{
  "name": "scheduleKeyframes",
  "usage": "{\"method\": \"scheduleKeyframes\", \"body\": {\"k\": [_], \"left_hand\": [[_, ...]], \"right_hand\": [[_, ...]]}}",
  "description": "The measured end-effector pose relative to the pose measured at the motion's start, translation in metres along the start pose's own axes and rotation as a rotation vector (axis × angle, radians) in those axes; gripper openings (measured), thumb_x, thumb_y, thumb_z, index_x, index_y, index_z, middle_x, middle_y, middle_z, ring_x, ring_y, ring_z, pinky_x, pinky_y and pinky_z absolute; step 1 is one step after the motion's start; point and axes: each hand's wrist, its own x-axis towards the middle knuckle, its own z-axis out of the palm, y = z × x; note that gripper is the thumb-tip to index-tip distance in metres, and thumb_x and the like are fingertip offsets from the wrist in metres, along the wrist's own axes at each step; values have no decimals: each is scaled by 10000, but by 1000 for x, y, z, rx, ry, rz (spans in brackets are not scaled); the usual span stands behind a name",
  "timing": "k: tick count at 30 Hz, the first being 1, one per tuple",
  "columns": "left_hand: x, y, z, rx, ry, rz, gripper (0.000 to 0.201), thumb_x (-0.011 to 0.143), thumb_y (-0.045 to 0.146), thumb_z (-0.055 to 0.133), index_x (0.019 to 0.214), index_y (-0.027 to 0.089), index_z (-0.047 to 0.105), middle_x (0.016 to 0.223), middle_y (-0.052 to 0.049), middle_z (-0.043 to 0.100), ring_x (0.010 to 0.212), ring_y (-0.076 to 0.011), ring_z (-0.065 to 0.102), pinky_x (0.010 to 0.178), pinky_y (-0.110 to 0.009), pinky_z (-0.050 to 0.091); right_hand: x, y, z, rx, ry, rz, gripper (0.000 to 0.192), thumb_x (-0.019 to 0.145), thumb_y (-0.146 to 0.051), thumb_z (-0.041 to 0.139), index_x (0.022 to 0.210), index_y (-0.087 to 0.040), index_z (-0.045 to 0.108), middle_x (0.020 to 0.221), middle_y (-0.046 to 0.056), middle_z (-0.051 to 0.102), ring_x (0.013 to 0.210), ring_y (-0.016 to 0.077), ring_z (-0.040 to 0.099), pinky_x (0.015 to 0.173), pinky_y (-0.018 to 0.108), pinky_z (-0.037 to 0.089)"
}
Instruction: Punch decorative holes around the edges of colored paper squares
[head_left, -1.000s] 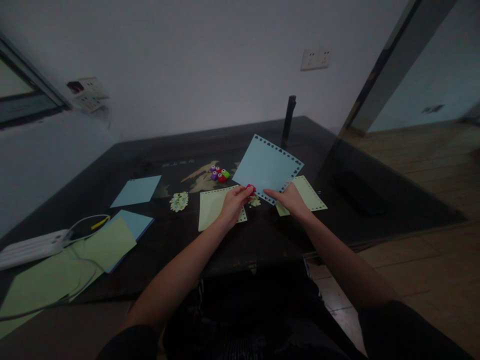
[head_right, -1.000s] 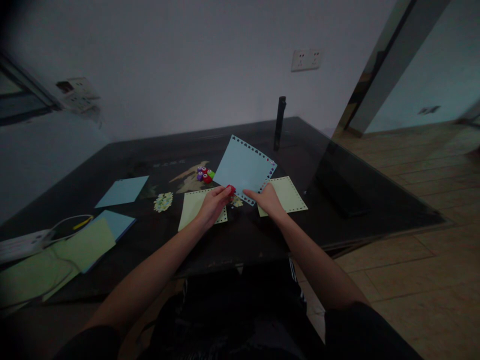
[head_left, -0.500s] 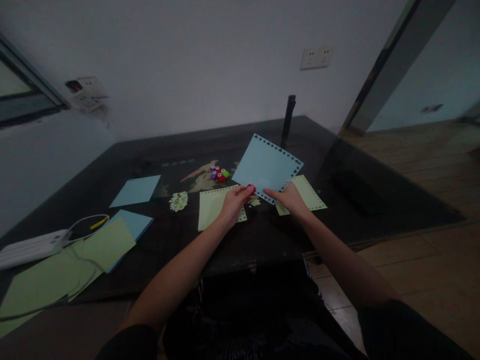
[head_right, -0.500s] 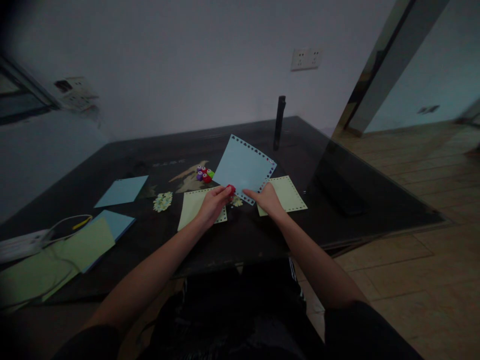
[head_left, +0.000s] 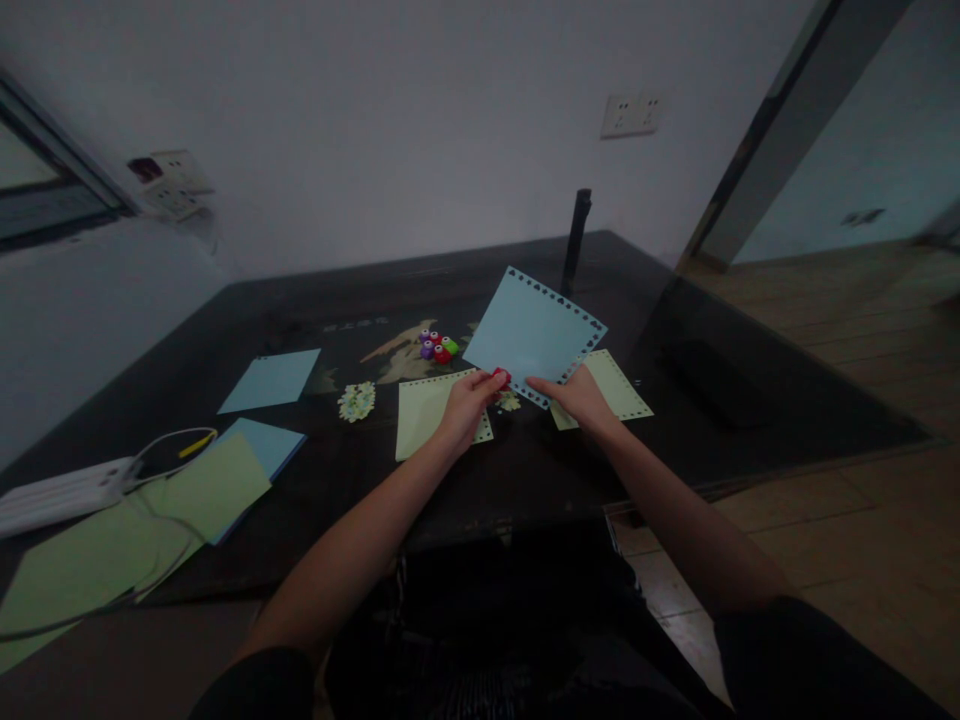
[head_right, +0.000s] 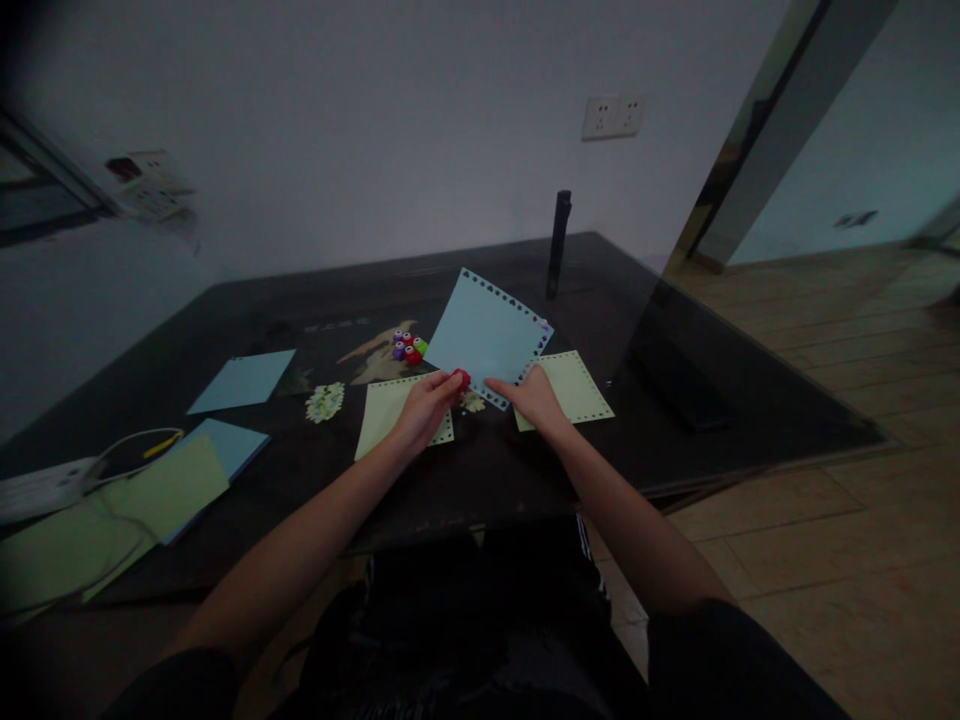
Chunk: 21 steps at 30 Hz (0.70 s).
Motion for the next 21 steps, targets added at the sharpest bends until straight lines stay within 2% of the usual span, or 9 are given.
{"method": "scheduleKeyframes", "body": {"k": [12,21], "left_hand": [[1,0,-2,50,-13,33,227,630,321,763,727,124,705,750,-48,675,721,-128,582,716,-252,416],[1,-1,-3,60,-27,47,225,646,321,757,743,125,707,756,-47,676,730,-128,589,735,-251,429]], "right_hand": [[-1,2,1,2,23,10,599,634,-296,725,1192,-167,552,1101,113,664,1089,270,583,992,459,405],[-1,-2,0,-2,18,15,588,630,-305,725,1178,-164,567,1069,106,678,1054,262,601,990,439,407]]}}
